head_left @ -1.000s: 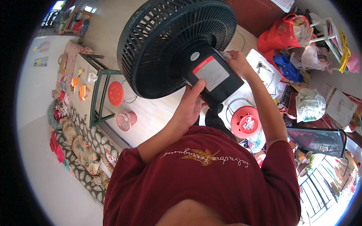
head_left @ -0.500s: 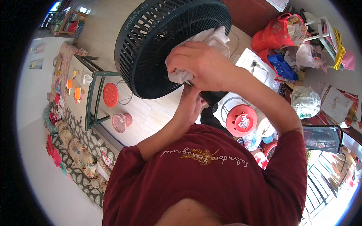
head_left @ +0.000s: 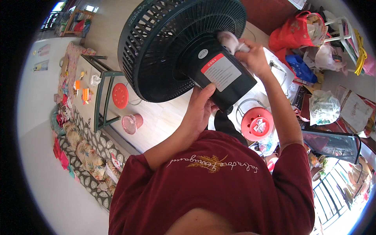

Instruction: The person washes a cloth in a basin of water and then uses the cloth to wipe the motor housing and the front and back grilles of a portable electric fan.

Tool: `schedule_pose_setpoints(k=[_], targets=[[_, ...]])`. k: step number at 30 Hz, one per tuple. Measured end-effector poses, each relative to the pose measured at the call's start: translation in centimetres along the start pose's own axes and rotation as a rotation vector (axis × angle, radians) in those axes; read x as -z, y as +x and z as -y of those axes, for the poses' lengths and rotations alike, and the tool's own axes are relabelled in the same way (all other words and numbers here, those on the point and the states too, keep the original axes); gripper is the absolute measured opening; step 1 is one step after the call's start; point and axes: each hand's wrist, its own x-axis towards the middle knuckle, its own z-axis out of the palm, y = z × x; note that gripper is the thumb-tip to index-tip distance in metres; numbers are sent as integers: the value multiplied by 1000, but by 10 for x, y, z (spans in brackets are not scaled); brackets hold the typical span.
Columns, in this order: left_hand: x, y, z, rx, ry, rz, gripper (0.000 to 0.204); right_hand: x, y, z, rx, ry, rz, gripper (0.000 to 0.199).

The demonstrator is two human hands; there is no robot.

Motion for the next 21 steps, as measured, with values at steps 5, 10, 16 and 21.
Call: schedule_pose_setpoints(k=[5,10,16,21], targets=[[-17,-8,-12,70,-100,-48,64,-7,-4,-2,-129,-186,61,30],[-18,3,-6,-16,-108,-79,65,8,19,45,-43,-292,192,29],[-16,7,3,-65,-181,-136,58,-7,13,90,139,-316,56,34],[-18,11,4,-35,-191,-160,55,-46,-4,123,875,-205,176,37]])
